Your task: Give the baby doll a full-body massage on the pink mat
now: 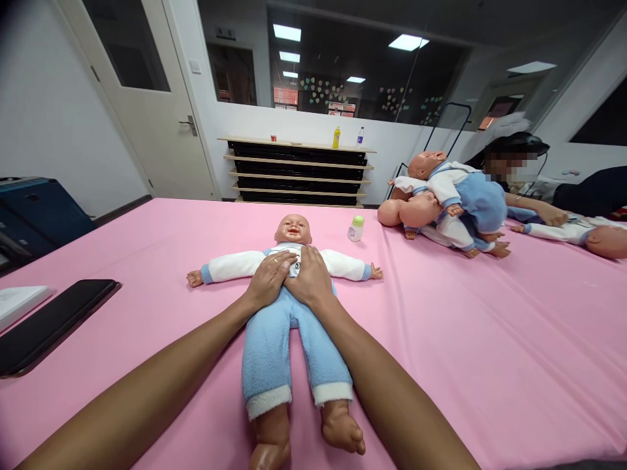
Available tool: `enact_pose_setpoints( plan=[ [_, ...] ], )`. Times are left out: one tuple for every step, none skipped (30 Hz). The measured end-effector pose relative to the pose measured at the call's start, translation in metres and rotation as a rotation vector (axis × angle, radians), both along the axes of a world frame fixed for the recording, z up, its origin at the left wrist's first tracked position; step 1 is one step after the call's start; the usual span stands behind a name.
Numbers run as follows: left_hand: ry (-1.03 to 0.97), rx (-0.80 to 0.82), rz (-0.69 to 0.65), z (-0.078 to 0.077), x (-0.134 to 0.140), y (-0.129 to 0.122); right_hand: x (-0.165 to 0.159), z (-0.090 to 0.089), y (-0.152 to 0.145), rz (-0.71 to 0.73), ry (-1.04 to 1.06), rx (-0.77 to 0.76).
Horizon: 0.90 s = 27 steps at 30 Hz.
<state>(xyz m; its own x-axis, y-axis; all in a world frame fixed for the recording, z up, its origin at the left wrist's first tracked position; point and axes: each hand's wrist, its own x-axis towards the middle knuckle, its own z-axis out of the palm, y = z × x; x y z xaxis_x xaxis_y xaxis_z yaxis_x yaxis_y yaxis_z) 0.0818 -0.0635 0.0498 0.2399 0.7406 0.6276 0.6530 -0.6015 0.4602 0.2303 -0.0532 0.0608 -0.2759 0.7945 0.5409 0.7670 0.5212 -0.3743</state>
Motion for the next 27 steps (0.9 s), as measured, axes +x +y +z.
enact_pose_setpoints(
  plan=[
    [-0.012, 0.000, 0.023, -0.001, 0.000, 0.001, 0.000, -0.001, 0.000, 0.017, 0.008, 0.026],
    [-0.027, 0.003, 0.047, -0.003, 0.000, 0.002, 0.000, -0.001, 0.000, 0.037, 0.020, 0.055],
    [-0.044, 0.008, 0.069, -0.004, 0.000, 0.003, 0.000, -0.002, 0.000, 0.058, 0.036, 0.086],
    [-0.063, 0.014, 0.092, -0.006, 0.000, 0.003, 0.000, -0.002, 0.000, 0.078, 0.058, 0.119],
    [-0.081, 0.023, 0.114, -0.007, -0.001, 0.004, 0.000, -0.002, 0.000, 0.099, 0.082, 0.151],
    [-0.097, 0.035, 0.135, -0.007, -0.001, 0.004, 0.000, -0.002, -0.001, 0.125, 0.107, 0.180],
    [-0.109, 0.048, 0.153, -0.008, -0.001, 0.004, 0.001, -0.001, -0.003, 0.158, 0.128, 0.200],
    [-0.117, 0.063, 0.169, -0.007, -0.001, 0.003, 0.001, 0.000, -0.004, 0.204, 0.140, 0.210],
    [-0.125, 0.080, 0.186, -0.007, -0.001, 0.002, 0.002, 0.002, -0.006, 0.262, 0.140, 0.208],
    [-0.134, 0.099, 0.202, -0.006, -0.001, 0.001, 0.002, 0.004, -0.008, 0.326, 0.127, 0.196],
    [-0.142, 0.119, 0.215, -0.005, -0.001, -0.001, 0.002, 0.006, -0.009, 0.384, 0.108, 0.179],
    [-0.148, 0.139, 0.224, -0.004, -0.001, -0.003, 0.002, 0.008, -0.011, 0.429, 0.088, 0.160],
    [-0.151, 0.158, 0.224, -0.003, -0.001, -0.004, 0.002, 0.010, -0.012, 0.453, 0.074, 0.144],
    [-0.150, 0.173, 0.216, -0.002, -0.001, -0.006, 0.001, 0.011, -0.012, 0.455, 0.068, 0.130],
    [-0.146, 0.184, 0.202, -0.001, -0.001, -0.007, 0.001, 0.012, -0.012, 0.440, 0.070, 0.119],
    [-0.139, 0.191, 0.186, -0.001, -0.001, -0.008, 0.000, 0.012, -0.012, 0.416, 0.076, 0.108],
    [-0.130, 0.194, 0.170, 0.000, -0.001, -0.009, 0.000, 0.012, -0.011, 0.386, 0.081, 0.098],
    [-0.122, 0.198, 0.155, 0.000, -0.001, -0.010, 0.000, 0.011, -0.010, 0.356, 0.083, 0.087],
    [-0.111, 0.201, 0.137, 0.001, -0.001, -0.011, 0.000, 0.010, -0.009, 0.327, 0.080, 0.076],
    [-0.097, 0.205, 0.116, 0.001, -0.001, -0.012, 0.000, 0.008, -0.007, 0.297, 0.075, 0.065],
    [-0.082, 0.208, 0.092, 0.002, -0.001, -0.013, 0.000, 0.006, -0.005, 0.265, 0.069, 0.054],
    [-0.067, 0.208, 0.067, 0.003, -0.001, -0.013, 0.001, 0.005, -0.004, 0.234, 0.062, 0.042],
    [-0.052, 0.204, 0.040, 0.004, -0.001, -0.014, 0.002, 0.003, -0.002, 0.206, 0.055, 0.030],
    [-0.037, 0.195, 0.015, 0.004, -0.001, -0.015, 0.002, 0.001, -0.001, 0.178, 0.048, 0.017],
    [-0.023, 0.181, -0.010, 0.005, -0.001, -0.015, 0.003, 0.000, 0.000, 0.152, 0.041, 0.003],
    [-0.013, 0.166, -0.033, 0.006, -0.001, -0.016, 0.003, -0.001, 0.001, 0.127, 0.035, -0.011],
    [-0.007, 0.152, -0.057, 0.006, -0.001, -0.016, 0.003, -0.002, 0.002, 0.104, 0.031, -0.024]
  ],
)
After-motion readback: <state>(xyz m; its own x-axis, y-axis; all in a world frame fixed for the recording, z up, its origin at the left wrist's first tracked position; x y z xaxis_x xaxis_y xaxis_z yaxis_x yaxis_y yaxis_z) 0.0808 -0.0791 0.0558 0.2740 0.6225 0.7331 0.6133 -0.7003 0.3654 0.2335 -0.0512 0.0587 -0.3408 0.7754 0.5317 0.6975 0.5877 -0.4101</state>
